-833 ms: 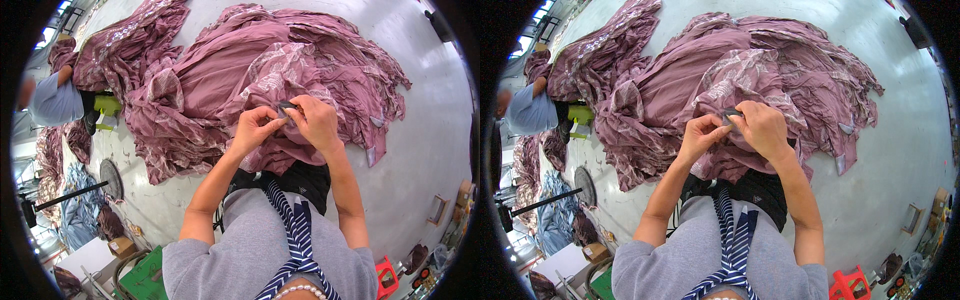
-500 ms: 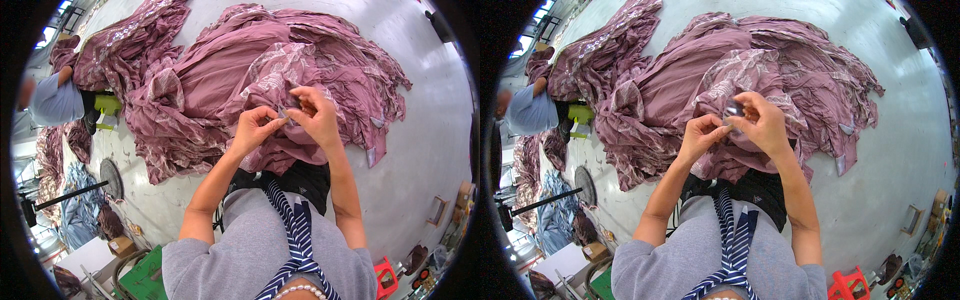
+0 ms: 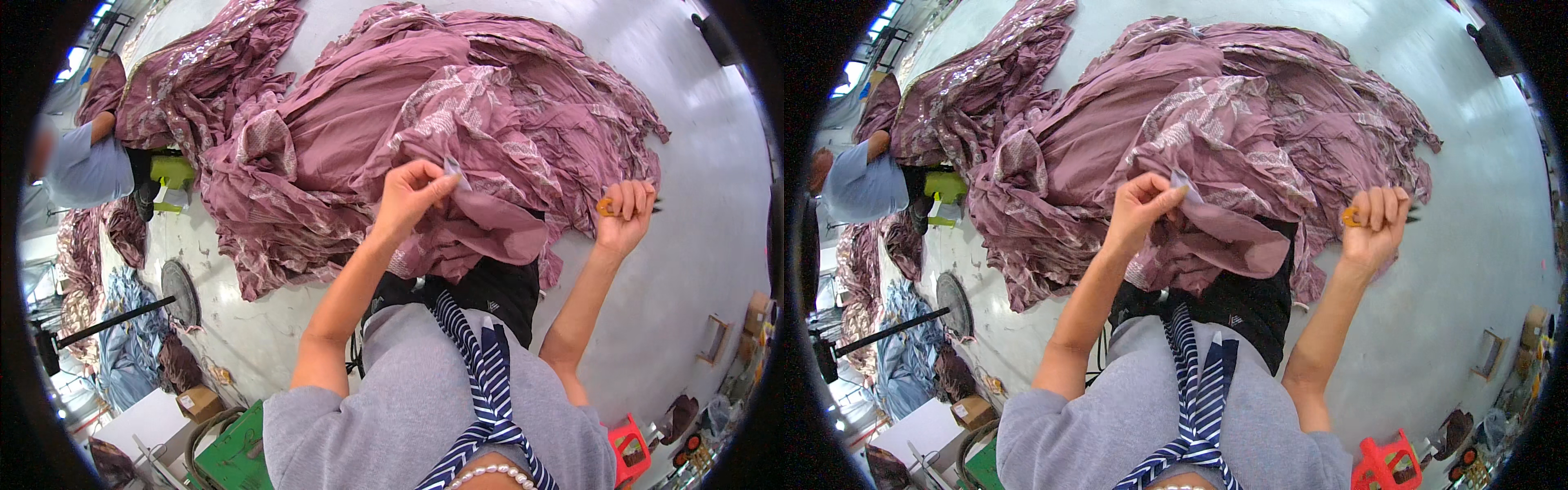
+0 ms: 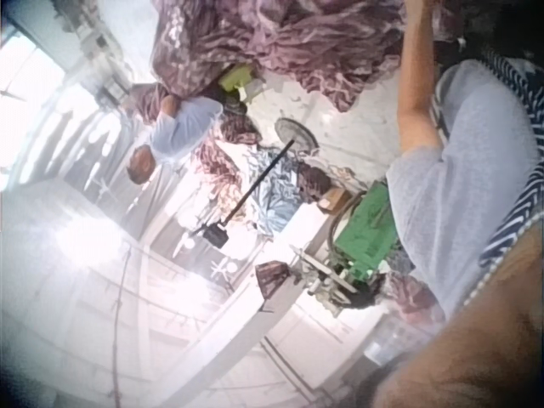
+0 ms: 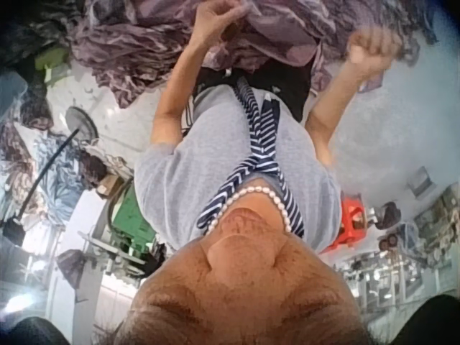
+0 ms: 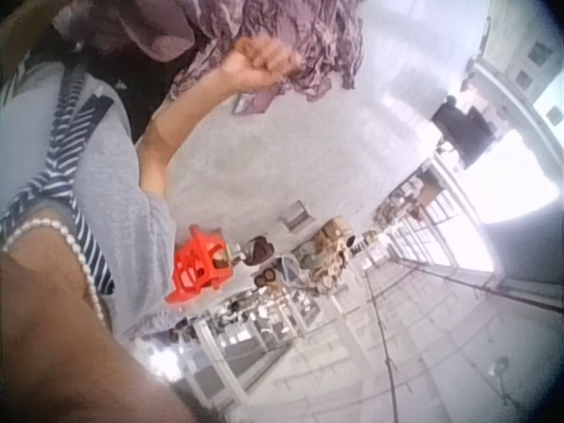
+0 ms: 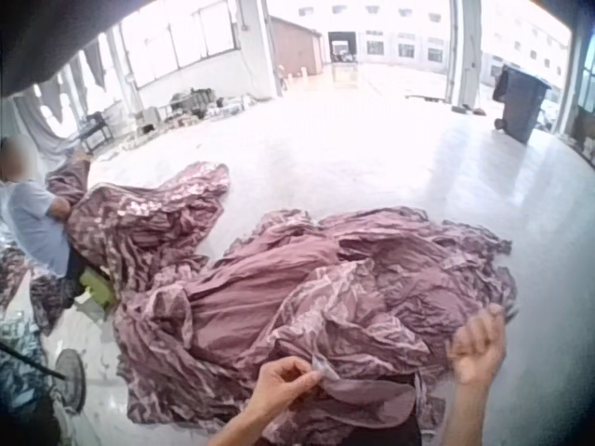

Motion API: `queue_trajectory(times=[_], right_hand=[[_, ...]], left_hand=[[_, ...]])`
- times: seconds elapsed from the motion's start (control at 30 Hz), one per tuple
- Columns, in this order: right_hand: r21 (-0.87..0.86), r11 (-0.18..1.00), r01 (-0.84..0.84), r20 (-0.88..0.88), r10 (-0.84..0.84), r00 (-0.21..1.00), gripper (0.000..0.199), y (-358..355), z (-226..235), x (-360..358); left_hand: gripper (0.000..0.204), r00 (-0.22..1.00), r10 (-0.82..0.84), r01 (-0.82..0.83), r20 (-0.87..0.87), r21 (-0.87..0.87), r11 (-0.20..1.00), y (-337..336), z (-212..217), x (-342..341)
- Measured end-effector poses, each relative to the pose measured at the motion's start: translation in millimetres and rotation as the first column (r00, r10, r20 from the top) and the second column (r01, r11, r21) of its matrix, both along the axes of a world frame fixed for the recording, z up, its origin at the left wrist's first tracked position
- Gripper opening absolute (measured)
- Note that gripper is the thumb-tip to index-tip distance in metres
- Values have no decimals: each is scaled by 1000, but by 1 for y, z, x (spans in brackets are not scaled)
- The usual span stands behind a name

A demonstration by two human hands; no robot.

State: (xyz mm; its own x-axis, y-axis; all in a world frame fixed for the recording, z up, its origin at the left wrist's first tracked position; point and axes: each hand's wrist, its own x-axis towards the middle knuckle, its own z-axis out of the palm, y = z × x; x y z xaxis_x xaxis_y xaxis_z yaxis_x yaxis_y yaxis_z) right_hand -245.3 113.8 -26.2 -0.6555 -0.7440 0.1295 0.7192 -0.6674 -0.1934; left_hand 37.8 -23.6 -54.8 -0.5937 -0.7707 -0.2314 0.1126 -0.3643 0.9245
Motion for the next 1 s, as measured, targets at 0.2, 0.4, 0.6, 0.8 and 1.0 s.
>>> queue_trajectory(times=[0.2, 0.4, 0.6, 0.8, 1.0], right_hand=[[793, 480, 375, -599, 499, 627, 44, 33, -35, 42], [861, 505, 64, -414, 623, 664, 18, 16, -48, 77], [752, 646, -132, -291, 505, 812, 15, -23, -5, 67], [657, 701, -278, -155, 486, 860, 14, -59, -1, 87], [797, 604, 10, -484, 630, 607, 18, -78, -34, 79]], left_hand=[[15, 998, 52, -52, -18, -1, 999, -21, -7, -16], [21, 996, -20, 24, 83, -54, 998, -16, -13, -14], [41, 898, -316, 388, 306, -212, 897, 1, 3, 10], [51, 883, 54, 317, 466, -676, 665, 28, 14, 6], [19, 968, -44, 21, 249, 94, 995, 5, 11, 27]])
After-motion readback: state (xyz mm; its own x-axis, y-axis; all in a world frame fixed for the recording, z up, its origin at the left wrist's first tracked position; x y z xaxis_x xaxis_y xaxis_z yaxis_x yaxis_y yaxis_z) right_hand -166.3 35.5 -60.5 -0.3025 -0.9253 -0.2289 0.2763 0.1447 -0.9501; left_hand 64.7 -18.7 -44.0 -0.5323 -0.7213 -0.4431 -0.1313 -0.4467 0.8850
